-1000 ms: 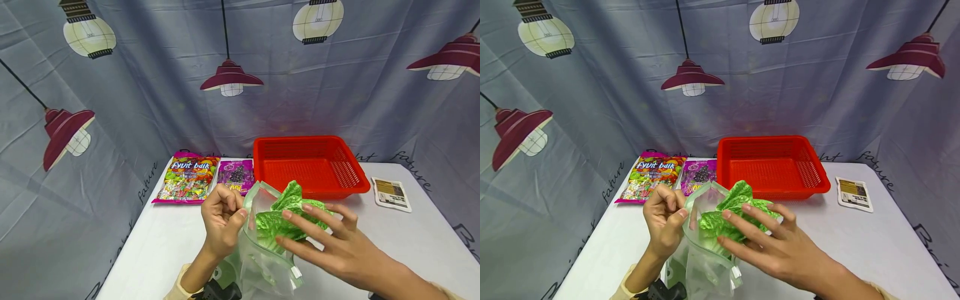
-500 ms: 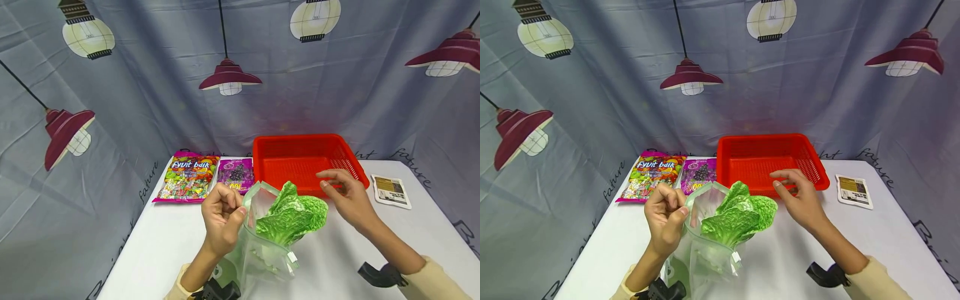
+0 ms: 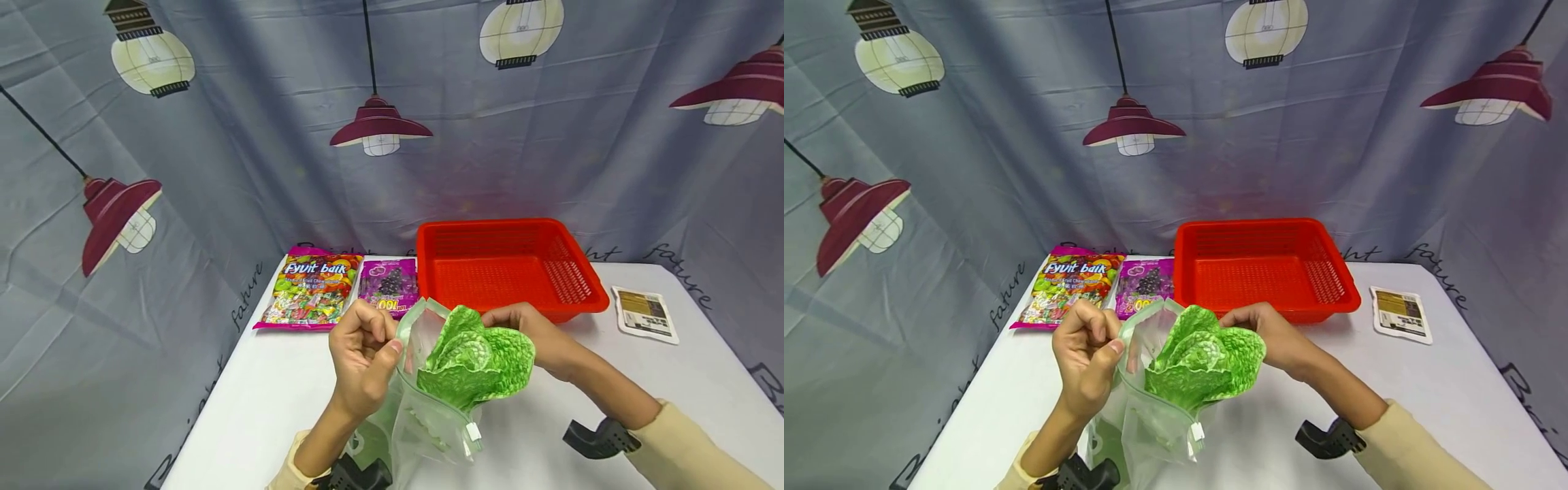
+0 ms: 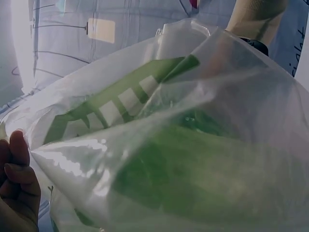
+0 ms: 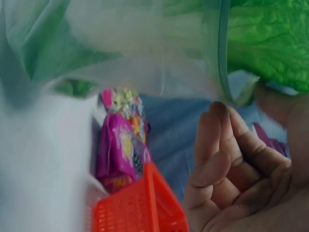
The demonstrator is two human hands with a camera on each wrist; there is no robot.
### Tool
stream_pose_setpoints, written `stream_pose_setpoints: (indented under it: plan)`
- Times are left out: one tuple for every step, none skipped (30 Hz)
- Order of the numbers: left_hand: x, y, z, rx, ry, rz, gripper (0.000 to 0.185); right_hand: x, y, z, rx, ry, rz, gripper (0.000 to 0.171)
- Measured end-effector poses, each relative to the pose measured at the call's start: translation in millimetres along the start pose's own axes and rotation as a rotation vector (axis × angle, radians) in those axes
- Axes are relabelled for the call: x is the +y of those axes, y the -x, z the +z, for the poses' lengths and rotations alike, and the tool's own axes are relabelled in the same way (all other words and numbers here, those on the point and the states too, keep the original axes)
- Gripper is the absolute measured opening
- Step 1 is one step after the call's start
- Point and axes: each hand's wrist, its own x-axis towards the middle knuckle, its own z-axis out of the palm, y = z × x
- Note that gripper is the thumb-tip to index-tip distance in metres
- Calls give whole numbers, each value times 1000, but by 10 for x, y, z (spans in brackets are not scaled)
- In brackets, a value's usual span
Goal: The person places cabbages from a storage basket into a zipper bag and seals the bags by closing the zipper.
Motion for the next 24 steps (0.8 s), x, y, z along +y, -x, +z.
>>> stream_pose_setpoints:
  plan:
    - [0, -2, -6, -2, -3, -2, 19, -13, -8, 13, -9, 1, -4, 11]
    - [3, -4, -12, -5, -4, -5, 19, -26, -15, 26, -12, 7, -8, 9]
    - [6, -7, -19, -7, -5, -6, 19, -37, -20, 36, -9, 9, -9, 8]
    - [12, -15, -26, -9, -11, -6, 19, -51, -24, 48, 1, 9, -4, 7]
    - [21, -26, -36, -8, -15, -8, 19, -67, -27, 59, 17, 10, 4, 8]
    - [32, -41, -46, -8, -18, -9, 19, -88, -29, 68, 40, 16, 16, 9]
    - [46, -60, -60, -7, -19, -7, 18, -119, -28, 77, 66, 20, 30, 10]
    - [63, -82, -76, -4, -16, -6, 19, -158, -26, 86, 95, 29, 42, 10]
    - [82, -109, -95, 2, -14, -5, 19, -205, -21, 93, 123, 47, 51, 11]
    - [105, -138, -110, 9, -9, -9, 19, -260, -9, 100, 150, 68, 56, 10]
    - [127, -168, -127, 15, 4, -12, 19, -322, 3, 108, 173, 92, 57, 9]
    - [151, -198, -146, 18, 14, -13, 19, -390, 16, 116, 190, 114, 55, 8]
    - [176, -230, -166, 23, 22, -16, 19, -461, 32, 123, 201, 132, 46, 7]
    - [200, -260, -186, 28, 24, -20, 19, -532, 49, 131, 208, 148, 37, 7]
    - [226, -288, -206, 35, 22, -24, 18, -603, 66, 139, 211, 154, 27, 7]
    - [249, -316, -226, 38, 16, -26, 18, -671, 84, 149, 211, 152, 16, 7]
    - [269, -342, -247, 39, 9, -24, 18, -737, 101, 157, 208, 145, 7, 7]
    - [289, -369, -267, 40, -6, -25, 18, -800, 121, 162, 200, 136, -4, 6]
    - [308, -395, -287, 41, -20, -31, 17, -857, 143, 166, 198, 128, -10, 6]
    - [323, -419, -310, 40, -39, -38, 17, -909, 164, 166, 190, 112, -22, 7]
    - [336, -444, -334, 34, -54, -45, 16, -956, 186, 164, 183, 94, -33, 7]
    - [347, -469, -360, 26, -73, -55, 16, -996, 208, 158, 178, 77, -44, 8]
    - [356, -494, -388, 14, -92, -69, 16, -1032, 233, 148, 172, 53, -55, 10]
    - [365, -519, -417, 3, -119, -84, 15, -1064, 258, 136, 166, 22, -65, 13]
